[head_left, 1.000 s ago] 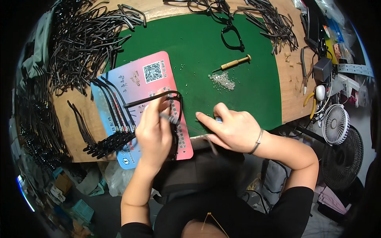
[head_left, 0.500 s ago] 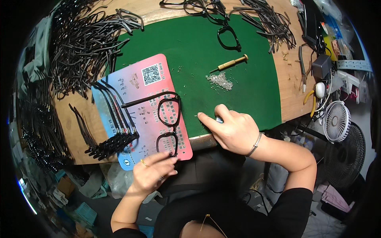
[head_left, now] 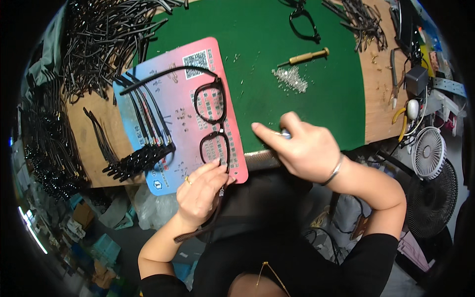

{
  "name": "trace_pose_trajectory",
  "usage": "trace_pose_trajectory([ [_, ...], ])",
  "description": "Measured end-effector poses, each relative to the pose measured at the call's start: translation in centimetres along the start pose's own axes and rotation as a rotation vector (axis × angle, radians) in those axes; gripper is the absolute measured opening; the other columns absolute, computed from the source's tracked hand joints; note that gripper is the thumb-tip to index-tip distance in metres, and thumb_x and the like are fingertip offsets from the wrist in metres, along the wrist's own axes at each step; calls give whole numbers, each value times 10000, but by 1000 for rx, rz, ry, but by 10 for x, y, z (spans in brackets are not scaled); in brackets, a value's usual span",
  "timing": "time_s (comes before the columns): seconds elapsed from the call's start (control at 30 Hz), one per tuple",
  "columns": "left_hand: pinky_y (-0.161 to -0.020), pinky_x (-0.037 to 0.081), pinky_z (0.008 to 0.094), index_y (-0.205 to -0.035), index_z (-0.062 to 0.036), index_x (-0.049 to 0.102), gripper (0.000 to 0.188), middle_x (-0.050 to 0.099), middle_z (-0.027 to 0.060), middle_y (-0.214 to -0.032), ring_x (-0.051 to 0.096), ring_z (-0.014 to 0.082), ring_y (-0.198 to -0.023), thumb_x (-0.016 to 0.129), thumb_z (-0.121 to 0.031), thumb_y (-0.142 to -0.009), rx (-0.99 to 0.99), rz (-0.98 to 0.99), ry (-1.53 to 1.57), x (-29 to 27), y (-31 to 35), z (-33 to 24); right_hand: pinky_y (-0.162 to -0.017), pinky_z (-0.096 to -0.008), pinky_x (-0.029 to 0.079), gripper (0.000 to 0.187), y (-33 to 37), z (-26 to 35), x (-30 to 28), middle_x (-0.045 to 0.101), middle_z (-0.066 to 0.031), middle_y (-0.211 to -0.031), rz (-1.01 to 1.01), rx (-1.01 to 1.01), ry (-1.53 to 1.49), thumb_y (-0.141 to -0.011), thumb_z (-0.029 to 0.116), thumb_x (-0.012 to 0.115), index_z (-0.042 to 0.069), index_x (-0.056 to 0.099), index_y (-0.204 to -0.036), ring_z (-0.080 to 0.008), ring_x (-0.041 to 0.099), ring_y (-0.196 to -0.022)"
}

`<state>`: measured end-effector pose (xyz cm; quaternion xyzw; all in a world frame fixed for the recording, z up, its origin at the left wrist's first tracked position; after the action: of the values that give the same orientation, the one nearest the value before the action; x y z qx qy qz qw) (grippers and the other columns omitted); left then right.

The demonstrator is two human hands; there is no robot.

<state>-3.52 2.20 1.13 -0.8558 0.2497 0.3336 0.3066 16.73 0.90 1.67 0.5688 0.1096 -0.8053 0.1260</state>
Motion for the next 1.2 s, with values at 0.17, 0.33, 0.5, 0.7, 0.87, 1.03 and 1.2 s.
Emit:
trace_pose_trajectory([
  [0.17,-708,524,315,-759,-42,635,166,665,62,-790,646,245,-840,750,-33,-639,32,108,-17,-6,-16,0,-466,-320,498,318,15,0,-5,485,-105,-795,78,118,-323,-781,125,596,129,599,-1099,-223,584,-540],
  [0.33,-809,511,375,-743,-65,637,181,661,45,-786,642,223,-862,766,-59,-616,81,186,-35,-5,-19,8,-455,-265,480,375,19,4,-2,485,-67,-779,52,37,-347,-743,99,620,153,614,-1115,-172,536,-528],
  [0.5,-843,498,406,-752,-66,636,167,662,51,-806,652,220,-815,755,-57,-635,87,173,1,1,-16,11,-472,-341,509,320,14,22,5,507,-141,-833,76,-47,-512,-760,139,588,132,571,-1080,-245,585,-507],
  [0.7,-841,500,406,-767,-63,640,112,670,72,-810,654,221,-789,715,-26,-693,60,2,-35,12,-2,6,-460,-354,503,299,7,28,9,505,-151,-817,178,-74,-478,-775,141,579,138,555,-1073,-263,586,-507],
  [0.87,-847,498,405,-766,-56,644,102,674,71,-821,652,215,-795,707,-18,-697,30,-21,-10,10,-2,5,-451,-360,501,288,5,29,9,500,-142,-802,169,-67,-477,-779,137,574,150,561,-1067,-263,581,-497],
  [1.03,-853,495,406,-773,-48,648,110,675,71,-826,651,215,-798,715,-19,-691,16,-31,11,11,-2,6,-426,-333,492,248,4,30,8,502,-115,-784,129,-85,-448,-789,159,571,139,573,-1036,-228,574,-482],
  [1.2,-858,495,406,-761,-45,639,123,676,73,-827,652,216,-797,725,-10,-680,29,0,19,11,-3,6,-352,-219,405,248,2,32,10,473,-18,-694,-107,-322,-4,-774,237,569,155,600,-1007,-101,473,-427],
])
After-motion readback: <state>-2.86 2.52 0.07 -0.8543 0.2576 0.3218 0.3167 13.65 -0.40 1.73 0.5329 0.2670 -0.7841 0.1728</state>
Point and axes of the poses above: each hand's wrist, its own y-axis away from the middle knuckle, its own x-axis out of the palm, z = x × y, the point moved 4 cm from there along -y, towards the middle knuckle
